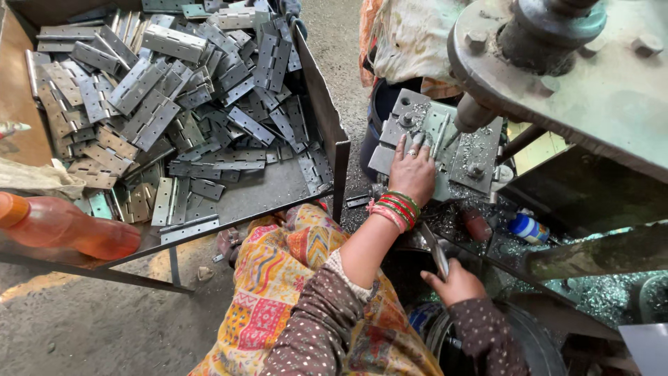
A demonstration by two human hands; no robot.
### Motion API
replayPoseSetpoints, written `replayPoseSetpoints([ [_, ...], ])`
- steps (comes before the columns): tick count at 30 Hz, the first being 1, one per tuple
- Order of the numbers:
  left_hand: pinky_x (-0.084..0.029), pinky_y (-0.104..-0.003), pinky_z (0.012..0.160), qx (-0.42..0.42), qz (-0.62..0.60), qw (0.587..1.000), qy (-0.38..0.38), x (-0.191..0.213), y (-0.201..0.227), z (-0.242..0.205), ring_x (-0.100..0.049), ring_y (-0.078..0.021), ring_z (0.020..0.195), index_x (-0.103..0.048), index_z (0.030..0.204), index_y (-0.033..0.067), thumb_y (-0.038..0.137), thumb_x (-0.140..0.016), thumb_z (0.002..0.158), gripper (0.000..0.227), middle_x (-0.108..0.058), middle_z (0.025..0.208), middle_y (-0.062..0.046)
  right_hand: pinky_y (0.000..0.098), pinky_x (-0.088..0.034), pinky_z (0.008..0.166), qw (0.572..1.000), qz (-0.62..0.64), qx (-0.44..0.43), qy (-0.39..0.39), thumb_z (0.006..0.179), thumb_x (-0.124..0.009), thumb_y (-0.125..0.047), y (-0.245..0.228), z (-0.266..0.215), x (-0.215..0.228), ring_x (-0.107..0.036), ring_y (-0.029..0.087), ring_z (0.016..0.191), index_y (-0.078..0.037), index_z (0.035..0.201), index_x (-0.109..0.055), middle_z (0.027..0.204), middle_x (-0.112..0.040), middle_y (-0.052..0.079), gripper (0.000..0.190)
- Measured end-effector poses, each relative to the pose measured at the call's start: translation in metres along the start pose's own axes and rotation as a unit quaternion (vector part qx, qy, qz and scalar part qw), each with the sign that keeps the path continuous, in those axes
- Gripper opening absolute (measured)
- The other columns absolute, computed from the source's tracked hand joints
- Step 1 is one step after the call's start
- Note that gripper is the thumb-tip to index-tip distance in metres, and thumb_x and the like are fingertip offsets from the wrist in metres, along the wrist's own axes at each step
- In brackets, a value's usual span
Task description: The person repeatedly picks metal hinge pieces from a bin, places them into a jig under a punching machine, and operates the machine to process each piece. Finished pieces are returned to the bin. The task is performed one at a time in a repetitive cycle.
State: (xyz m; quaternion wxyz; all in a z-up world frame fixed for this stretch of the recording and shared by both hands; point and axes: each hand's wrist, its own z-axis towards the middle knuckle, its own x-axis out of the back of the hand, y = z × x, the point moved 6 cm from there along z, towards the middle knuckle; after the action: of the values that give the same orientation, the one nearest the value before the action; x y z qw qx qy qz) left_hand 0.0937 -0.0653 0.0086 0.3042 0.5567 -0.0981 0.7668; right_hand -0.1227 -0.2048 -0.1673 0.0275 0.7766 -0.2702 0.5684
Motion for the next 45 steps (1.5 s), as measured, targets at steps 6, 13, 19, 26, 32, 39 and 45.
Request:
replayPoseSetpoints([
  [6, -0.015, -0.053, 0.129, 0.003, -0.008, 1.0, 0.002, 0.001, -0.003, 0.009, -0.044, -0.027, 0.146, -0.073, 0.116, 0.0042, 0.017, -0.052, 0.094, 0.033, -0.061, 0.142, -0.013, 0.0566, -0.054, 0.073, 0.992, 0.072, -0.07, 0.08, 0.082, -0.066, -0.059, -0.003, -0.023, -0.055, -0.071, 0.048, 0.083, -0.013, 0.109, -0.062, 0.086, -0.073, 0.023, 0.054],
  [13, -0.007, -0.055, 0.125, -0.001, 0.007, 1.0, -0.017, -0.003, -0.009, 0.014, -0.039, -0.0268, 0.147, -0.074, 0.114, 0.007, 0.017, -0.053, 0.087, 0.036, -0.057, 0.145, -0.013, 0.0515, -0.058, 0.073, 0.999, -0.009, -0.03, -0.03, 0.079, -0.07, -0.068, -0.007, 0.002, 0.01, -0.074, 0.042, 0.079, -0.008, 0.109, -0.057, 0.084, -0.073, 0.023, 0.069],
  [19, -0.005, -0.057, 0.125, 0.007, 0.004, 0.999, -0.046, -0.014, -0.016, 0.043, -0.038, -0.0273, 0.147, -0.075, 0.112, 0.008, 0.018, -0.053, 0.088, 0.034, -0.057, 0.145, -0.011, 0.0517, -0.058, 0.073, 0.999, 0.028, -0.036, 0.019, 0.08, -0.07, -0.061, -0.001, -0.017, -0.027, -0.073, 0.043, 0.081, -0.01, 0.112, -0.058, 0.083, -0.074, 0.022, 0.061],
  [26, -0.008, -0.056, 0.127, -0.004, -0.015, 0.999, -0.039, -0.014, -0.013, 0.032, -0.042, -0.0259, 0.146, -0.079, 0.099, 0.0121, 0.017, -0.055, 0.088, 0.027, -0.059, 0.144, -0.011, 0.0525, -0.057, 0.074, 0.995, 0.088, -0.034, 0.027, 0.081, -0.071, -0.056, -0.001, -0.023, -0.055, -0.073, 0.042, 0.087, -0.009, 0.121, -0.057, 0.096, -0.074, 0.017, 0.063],
  [32, -0.012, -0.056, 0.126, -0.04, -0.01, 0.998, -0.037, 0.014, -0.008, 0.006, -0.043, -0.0252, 0.146, -0.079, 0.097, 0.0112, 0.026, -0.055, 0.092, 0.028, -0.061, 0.138, -0.011, 0.0493, -0.054, 0.085, 0.989, 0.092, -0.025, 0.113, 0.087, -0.07, -0.056, -0.045, -0.043, 0.071, -0.07, 0.038, 0.102, -0.012, 0.129, -0.061, 0.114, -0.072, 0.017, 0.062],
  [39, -0.028, -0.056, 0.123, -0.098, 0.007, 0.986, 0.133, 0.065, 0.009, -0.101, -0.05, -0.0301, 0.137, -0.069, 0.115, 0.0054, 0.018, -0.055, 0.093, 0.029, -0.065, 0.128, -0.014, 0.0405, -0.058, 0.083, 0.96, 0.142, 0.027, 0.238, 0.086, -0.074, -0.047, -0.082, -0.066, 0.122, -0.069, 0.028, 0.096, -0.006, 0.131, -0.06, 0.127, -0.056, 0.017, 0.063],
  [45, -0.041, -0.053, 0.113, -0.113, -0.186, 0.96, 0.177, 0.089, -0.001, -0.086, -0.068, -0.0305, 0.107, -0.062, 0.107, 0.0053, 0.017, -0.058, 0.1, 0.015, -0.065, 0.121, -0.013, 0.039, -0.059, 0.086, 0.952, 0.176, 0.036, 0.249, 0.084, -0.078, -0.038, -0.08, -0.067, 0.125, -0.068, 0.029, 0.099, -0.004, 0.129, -0.06, 0.128, -0.054, 0.018, 0.059],
])
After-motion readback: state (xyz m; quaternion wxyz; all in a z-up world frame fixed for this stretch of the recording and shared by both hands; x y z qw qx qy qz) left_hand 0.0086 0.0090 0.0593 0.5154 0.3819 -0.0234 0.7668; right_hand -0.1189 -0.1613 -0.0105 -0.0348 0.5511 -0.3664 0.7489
